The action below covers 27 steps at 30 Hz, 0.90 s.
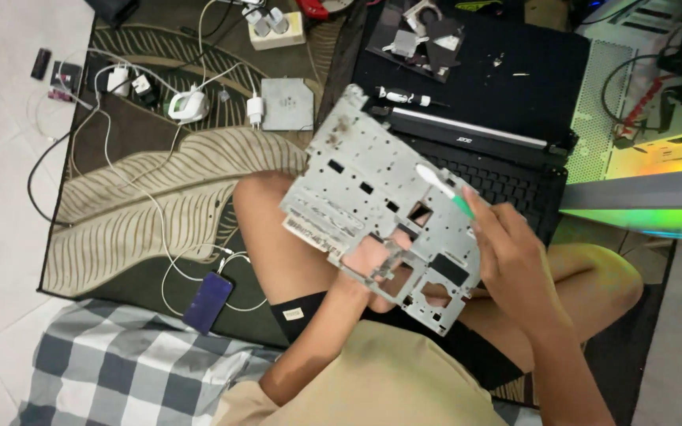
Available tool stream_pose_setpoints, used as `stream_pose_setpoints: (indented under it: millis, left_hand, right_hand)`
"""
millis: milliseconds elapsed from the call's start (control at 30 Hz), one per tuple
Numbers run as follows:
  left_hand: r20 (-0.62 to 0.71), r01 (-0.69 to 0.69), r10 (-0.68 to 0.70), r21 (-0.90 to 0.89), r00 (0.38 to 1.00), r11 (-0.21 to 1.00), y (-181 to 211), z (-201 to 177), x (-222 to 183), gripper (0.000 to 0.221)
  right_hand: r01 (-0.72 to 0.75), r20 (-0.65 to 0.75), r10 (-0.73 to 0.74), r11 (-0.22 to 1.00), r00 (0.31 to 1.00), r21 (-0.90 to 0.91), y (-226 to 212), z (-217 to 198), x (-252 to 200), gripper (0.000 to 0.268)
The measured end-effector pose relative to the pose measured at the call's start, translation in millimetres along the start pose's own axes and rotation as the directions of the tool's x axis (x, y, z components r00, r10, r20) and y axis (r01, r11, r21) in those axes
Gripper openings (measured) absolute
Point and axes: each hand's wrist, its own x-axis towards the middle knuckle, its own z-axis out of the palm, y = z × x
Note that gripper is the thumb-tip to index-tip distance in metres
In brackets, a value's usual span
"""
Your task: Disassembling a laptop and cleaning the internal components and casing using a toothbrush and prying tools.
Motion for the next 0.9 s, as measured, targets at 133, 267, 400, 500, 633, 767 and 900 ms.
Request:
stream_pose_setpoints:
  millis: [133, 267, 400, 500, 633, 767, 900]
  left_hand:
    - [0.000, -0.034, 0.034, -0.004, 0.999, 0.999, -4, -8, 2, 0.085]
    - [0.012, -0.048, 0.048, 0.000, 0.999, 0.999, -7, -12, 2, 0.082]
    - [0.026, -0.054, 0.054, 0.005, 0.998, 0.999, -5, -15, -7, 0.079]
    - [0.035, -0.065, 0.065, 0.009, 0.997, 0.998, -4, -17, -10, 0.076]
    - [0.044, -0.057, 0.057, 0.012, 0.997, 0.998, -6, -21, -5, 0.074]
    - [0.055, -0.057, 0.057, 0.013, 0.997, 0.998, -5, -24, -11, 0.071]
    - [0.071, -0.055, 0.054, 0.016, 0.996, 0.998, -9, -28, -7, 0.068]
  right_hand:
    - [0.199, -0.011, -0.206, 0.954, 0.978, -0.223, -7, 33, -4, 0.051]
    - [0.345, 0.086, -0.362, 0.924, 0.928, 0.162, -36, 45, -1, 0.053]
    - [0.238, -0.039, -0.242, 0.968, 0.970, -0.083, 23, 53, 24, 0.034]
    - [0.251, 0.010, -0.251, 0.964, 0.968, -0.086, 9, 69, 19, 0.052]
    - [0.264, 0.235, -0.297, 0.951, 0.925, 0.162, -29, 48, 30, 0.046]
    - [0.183, -0.010, -0.183, 0.983, 0.983, -0.008, 12, 38, 56, 0.048]
    - [0.129, -0.071, -0.122, 0.986, 0.990, 0.102, -6, 36, 69, 0.050]
